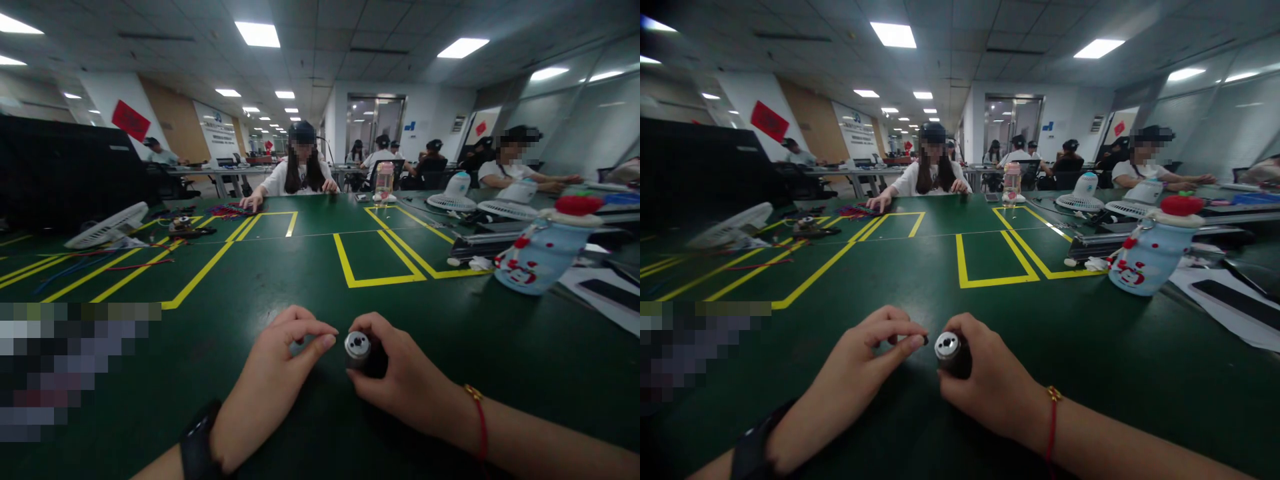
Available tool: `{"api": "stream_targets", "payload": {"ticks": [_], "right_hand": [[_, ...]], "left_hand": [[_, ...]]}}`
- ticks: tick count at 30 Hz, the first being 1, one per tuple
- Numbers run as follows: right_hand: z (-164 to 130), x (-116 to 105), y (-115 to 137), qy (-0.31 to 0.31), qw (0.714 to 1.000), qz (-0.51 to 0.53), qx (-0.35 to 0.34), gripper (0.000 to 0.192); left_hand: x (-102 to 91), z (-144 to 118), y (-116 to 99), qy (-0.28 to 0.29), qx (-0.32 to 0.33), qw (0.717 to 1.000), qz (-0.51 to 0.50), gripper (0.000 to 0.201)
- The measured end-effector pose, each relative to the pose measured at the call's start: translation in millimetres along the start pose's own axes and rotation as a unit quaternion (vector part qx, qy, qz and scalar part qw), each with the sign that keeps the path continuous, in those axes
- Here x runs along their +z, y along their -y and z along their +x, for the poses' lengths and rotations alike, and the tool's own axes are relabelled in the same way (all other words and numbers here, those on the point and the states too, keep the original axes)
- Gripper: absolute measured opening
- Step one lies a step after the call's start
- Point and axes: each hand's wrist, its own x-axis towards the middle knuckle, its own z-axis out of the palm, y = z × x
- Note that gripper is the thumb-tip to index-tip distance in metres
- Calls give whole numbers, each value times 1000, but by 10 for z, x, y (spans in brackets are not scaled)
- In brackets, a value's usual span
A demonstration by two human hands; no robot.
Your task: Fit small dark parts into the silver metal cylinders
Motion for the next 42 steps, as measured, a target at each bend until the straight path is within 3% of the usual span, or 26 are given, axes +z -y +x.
{"api": "stream_targets", "payload": {"ticks": [4,7,10,12,14,17,19,22,24,26,27,29,30,32,34,37,42], "right_hand": [[-4,21,-11,1,1000,1,1,32],[-21,40,-8,-13,1000,-11,-20,39],[-17,-76,-31,-46,996,-53,-46,47],[12,-292,-109,-75,991,-109,-22,43],[58,-615,-266,-98,974,-197,52,39],[115,-1167,-612,-108,914,-342,189,43],[125,-1460,-816,-105,884,-389,236,44],[111,-1614,-887,-105,870,-412,250,49],[100,-1469,-740,-129,855,-446,234,63],[90,-1136,-490,-133,869,-451,150,67],[83,-920,-354,-115,889,-435,85,62],[64,-465,-110,-16,934,-351,-58,48],[54,-261,-17,23,940,-322,-108,45],[42,20,94,80,942,-285,-156,34],[49,64,112,91,943,-282,-151,22],[86,-322,0,29,939,-330,-91,20],[98,-1431,-433,-135,877,-449,102,30]], "left_hand": [[82,-18,120,76,9,995,68,12],[96,-33,132,86,10,994,69,14],[-9,-32,126,78,-2,996,34,22],[-144,-11,171,51,-19,998,38,26],[-294,21,272,12,-42,997,70,30],[-451,65,467,-20,-81,991,108,35],[-480,75,561,-14,-96,989,109,37],[-445,71,597,8,-87,990,109,38],[-415,66,576,18,-73,989,124,37],[-398,67,554,23,-67,988,140,37],[-395,69,549,24,-66,987,147,37],[-391,74,553,25,-63,986,154,37],[-390,75,559,24,-59,986,156,37],[-386,76,570,20,-51,986,156,36],[-383,73,573,17,-48,987,154,35],[-382,66,562,16,-51,987,152,36],[-385,70,552,12,-51,986,157,35]]}}
